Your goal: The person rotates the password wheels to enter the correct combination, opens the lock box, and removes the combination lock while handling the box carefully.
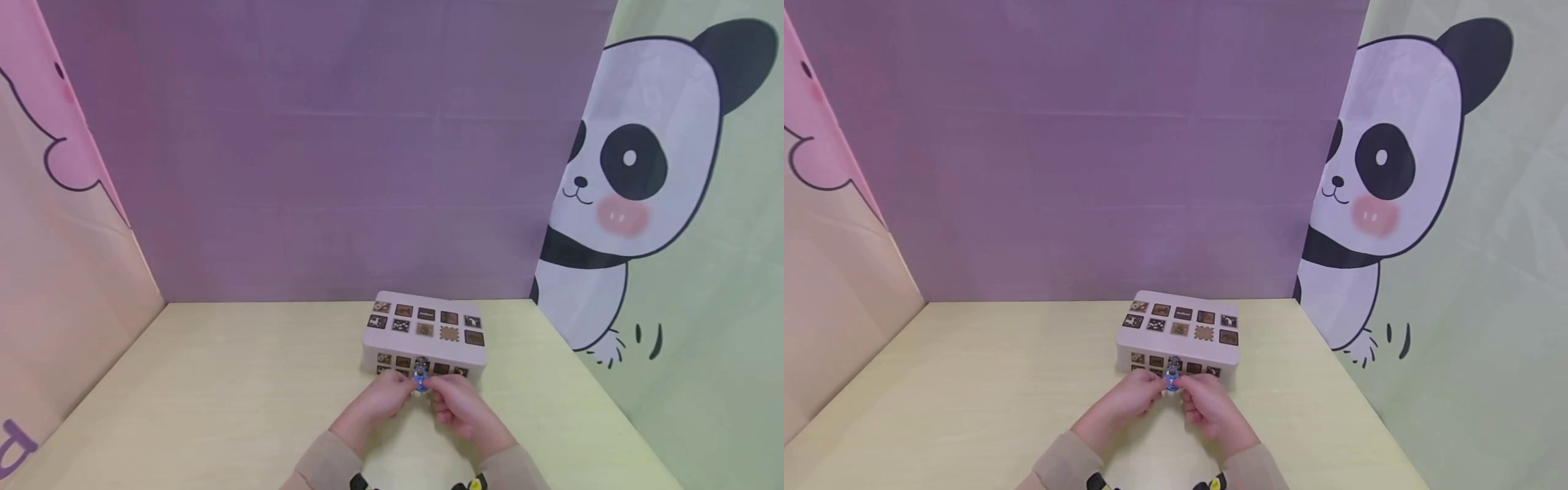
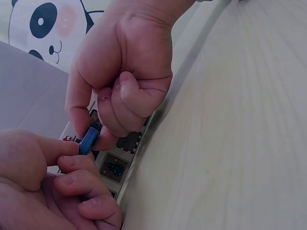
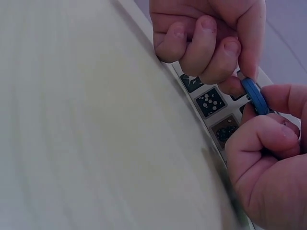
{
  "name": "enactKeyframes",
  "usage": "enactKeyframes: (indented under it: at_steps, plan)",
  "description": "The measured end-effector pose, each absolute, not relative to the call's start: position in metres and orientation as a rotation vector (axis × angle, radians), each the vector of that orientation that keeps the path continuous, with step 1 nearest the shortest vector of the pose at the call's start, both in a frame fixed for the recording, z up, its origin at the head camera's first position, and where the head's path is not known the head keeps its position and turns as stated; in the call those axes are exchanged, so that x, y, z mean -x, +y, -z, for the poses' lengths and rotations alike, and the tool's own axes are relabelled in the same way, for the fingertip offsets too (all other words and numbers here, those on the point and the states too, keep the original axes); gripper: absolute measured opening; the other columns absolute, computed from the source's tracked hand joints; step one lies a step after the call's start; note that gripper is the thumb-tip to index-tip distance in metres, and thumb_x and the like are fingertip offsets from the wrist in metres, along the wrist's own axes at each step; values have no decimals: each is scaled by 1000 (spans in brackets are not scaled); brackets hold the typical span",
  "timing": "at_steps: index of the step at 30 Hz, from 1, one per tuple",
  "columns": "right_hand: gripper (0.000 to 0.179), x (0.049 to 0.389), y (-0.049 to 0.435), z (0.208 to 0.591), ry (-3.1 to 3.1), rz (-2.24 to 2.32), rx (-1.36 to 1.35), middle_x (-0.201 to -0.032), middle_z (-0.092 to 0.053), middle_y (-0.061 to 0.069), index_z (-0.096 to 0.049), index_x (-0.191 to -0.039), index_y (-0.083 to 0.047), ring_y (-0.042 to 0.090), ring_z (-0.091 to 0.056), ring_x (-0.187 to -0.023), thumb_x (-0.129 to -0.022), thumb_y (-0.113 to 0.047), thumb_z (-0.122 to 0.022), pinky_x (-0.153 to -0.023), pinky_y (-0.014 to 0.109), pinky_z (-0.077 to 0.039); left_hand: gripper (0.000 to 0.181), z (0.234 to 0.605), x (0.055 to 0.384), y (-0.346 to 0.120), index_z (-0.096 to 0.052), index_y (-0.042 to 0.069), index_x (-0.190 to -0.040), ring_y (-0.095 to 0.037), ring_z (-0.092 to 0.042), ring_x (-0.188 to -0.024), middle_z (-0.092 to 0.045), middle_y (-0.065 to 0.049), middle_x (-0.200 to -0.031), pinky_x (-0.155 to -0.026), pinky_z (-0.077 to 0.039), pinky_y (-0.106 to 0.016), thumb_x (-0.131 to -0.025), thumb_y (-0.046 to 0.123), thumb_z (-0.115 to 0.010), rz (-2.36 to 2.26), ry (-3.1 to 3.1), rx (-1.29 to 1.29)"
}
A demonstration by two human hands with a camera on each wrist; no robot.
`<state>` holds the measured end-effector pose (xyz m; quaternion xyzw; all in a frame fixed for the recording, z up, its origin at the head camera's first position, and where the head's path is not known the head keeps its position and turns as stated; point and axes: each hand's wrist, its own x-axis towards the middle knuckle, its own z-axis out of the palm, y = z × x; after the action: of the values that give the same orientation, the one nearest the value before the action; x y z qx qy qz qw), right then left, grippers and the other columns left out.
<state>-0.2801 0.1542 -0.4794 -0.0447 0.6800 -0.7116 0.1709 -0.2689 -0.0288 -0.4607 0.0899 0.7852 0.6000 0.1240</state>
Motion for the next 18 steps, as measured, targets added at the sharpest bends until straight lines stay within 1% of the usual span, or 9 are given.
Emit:
enactKeyframes:
  at_steps: [2,6,18]
  plan:
    - [15,279,154,478,1931,2022,126,-65,-40,-7,-61,-94,-3,5,-36,-51,-97,-17,-61,-44,17,-32,35,461,269,-29,-55,9,-70,-6,-28,-44,-38,8,-54,-41,-23,-20,-103,20,-55,-1752,2288,-260]
    - [14,278,153,477,1924,2027,125,-65,-40,-6,-60,-95,-2,5,-35,-52,-97,-16,-59,-45,17,-32,35,461,269,-29,-55,9,-70,-6,-28,-44,-38,8,-54,-41,-23,-21,-103,21,-56,-1756,2284,-255]
    - [14,279,150,478,1931,2030,117,-64,-41,-6,-58,-88,-6,6,-35,-51,-97,-16,-59,-45,18,-32,38,459,268,-28,-51,13,-67,-7,-28,-44,-37,8,-55,-42,-23,-21,-104,20,-54,-1746,2283,-255]
